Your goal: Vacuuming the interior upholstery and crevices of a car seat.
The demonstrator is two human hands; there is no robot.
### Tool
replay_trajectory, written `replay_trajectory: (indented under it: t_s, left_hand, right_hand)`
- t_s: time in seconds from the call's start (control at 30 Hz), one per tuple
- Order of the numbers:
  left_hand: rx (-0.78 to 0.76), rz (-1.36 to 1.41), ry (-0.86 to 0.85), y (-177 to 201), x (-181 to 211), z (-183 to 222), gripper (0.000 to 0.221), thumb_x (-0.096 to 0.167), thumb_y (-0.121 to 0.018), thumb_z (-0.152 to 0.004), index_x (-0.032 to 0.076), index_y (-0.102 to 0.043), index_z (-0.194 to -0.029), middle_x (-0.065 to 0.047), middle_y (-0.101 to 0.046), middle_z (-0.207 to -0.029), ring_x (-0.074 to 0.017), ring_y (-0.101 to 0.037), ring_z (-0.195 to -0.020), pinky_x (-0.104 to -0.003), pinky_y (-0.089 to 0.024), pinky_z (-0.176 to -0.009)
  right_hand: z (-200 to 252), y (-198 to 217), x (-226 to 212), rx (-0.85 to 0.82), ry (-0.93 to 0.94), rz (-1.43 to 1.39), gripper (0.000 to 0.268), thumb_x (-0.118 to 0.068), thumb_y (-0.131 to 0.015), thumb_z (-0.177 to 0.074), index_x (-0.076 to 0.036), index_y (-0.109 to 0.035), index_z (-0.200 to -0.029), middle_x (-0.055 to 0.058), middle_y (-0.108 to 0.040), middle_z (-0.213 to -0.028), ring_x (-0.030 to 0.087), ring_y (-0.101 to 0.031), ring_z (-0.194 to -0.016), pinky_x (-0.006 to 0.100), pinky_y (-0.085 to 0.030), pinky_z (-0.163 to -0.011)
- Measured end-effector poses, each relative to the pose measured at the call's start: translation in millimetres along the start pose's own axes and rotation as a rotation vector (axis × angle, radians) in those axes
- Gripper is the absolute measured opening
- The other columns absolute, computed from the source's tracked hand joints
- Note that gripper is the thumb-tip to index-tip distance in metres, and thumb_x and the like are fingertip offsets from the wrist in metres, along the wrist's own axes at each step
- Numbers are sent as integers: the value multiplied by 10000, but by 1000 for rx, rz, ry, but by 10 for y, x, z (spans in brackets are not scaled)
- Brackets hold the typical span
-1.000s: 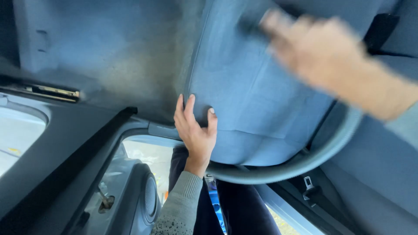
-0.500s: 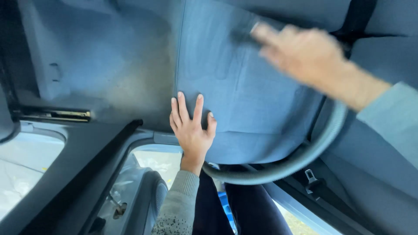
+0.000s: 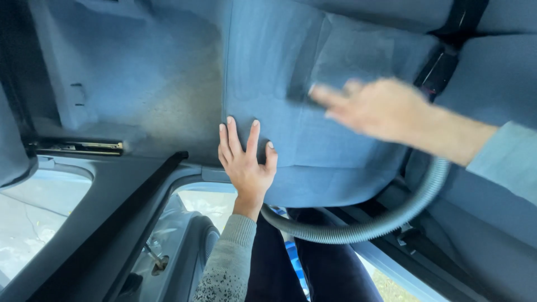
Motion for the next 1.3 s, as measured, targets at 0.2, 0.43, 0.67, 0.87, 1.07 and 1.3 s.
replay_trajectory:
  t_s: [0.2,0.43,0.67,0.87,1.07,1.3]
  left_hand:
    - [24,20,2,32,11,13,511,320,-686,-932,187,-619,-1420,-263,-394,-1600,-469,-380,-1489,-597,-367,-1150]
    - [34,39,2,22,14,-17,509,324,-688,-917,195,-634,-1406,-260,-412,-1593,-472,-396,-1476,-599,-372,-1146]
    - [43,43,12,33,-25,17,488,331,-687,-916,199,-651,-1384,-252,-430,-1578,-470,-407,-1469,-592,-381,-1137]
    - [67,46,3,77,-31,-26,490,325,-693,-917,201,-644,-1389,-255,-433,-1576,-471,-413,-1465,-585,-384,-1140]
    - [65,70,4,35,-11,-7,502,318,-702,-913,201,-636,-1397,-250,-430,-1579,-473,-413,-1465,-591,-378,-1143]
    - [63,80,28,63,-20,-29,479,322,-704,-905,212,-665,-1369,-246,-441,-1576,-466,-413,-1463,-588,-378,-1149]
  right_hand:
    - [-22,677,429,448,-134,209,529,-485,-323,-1171,-273,-359,-1654,129,-654,-935,245,-647,-649,360,-543,-544]
    - [-134,343,85,27,-8,90,570,-493,-328,-1071,-274,-331,-1596,159,-642,-899,207,-654,-495,309,-550,-376]
    - [-37,259,-56,0,-40,58,548,-455,-421,-1059,-287,-370,-1579,111,-611,-825,192,-626,-472,310,-535,-383]
    - [19,730,347,543,-63,188,444,-364,-550,-1147,-164,-509,-1541,102,-635,-818,265,-651,-636,372,-532,-506]
    - [-44,627,82,289,-27,63,523,-342,-587,-1041,-187,-488,-1531,105,-635,-704,236,-629,-476,361,-538,-424]
    - [22,355,-517,236,156,-44,538,-414,-595,-964,-241,-513,-1466,96,-614,-582,249,-631,-440,376,-546,-455]
Point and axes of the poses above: each hand's wrist, its own z-axis away from the middle knuckle, its own y-axis out of the back of the hand, x = y × z, the point moved 9 cm from there along -z, towards the middle knuckle
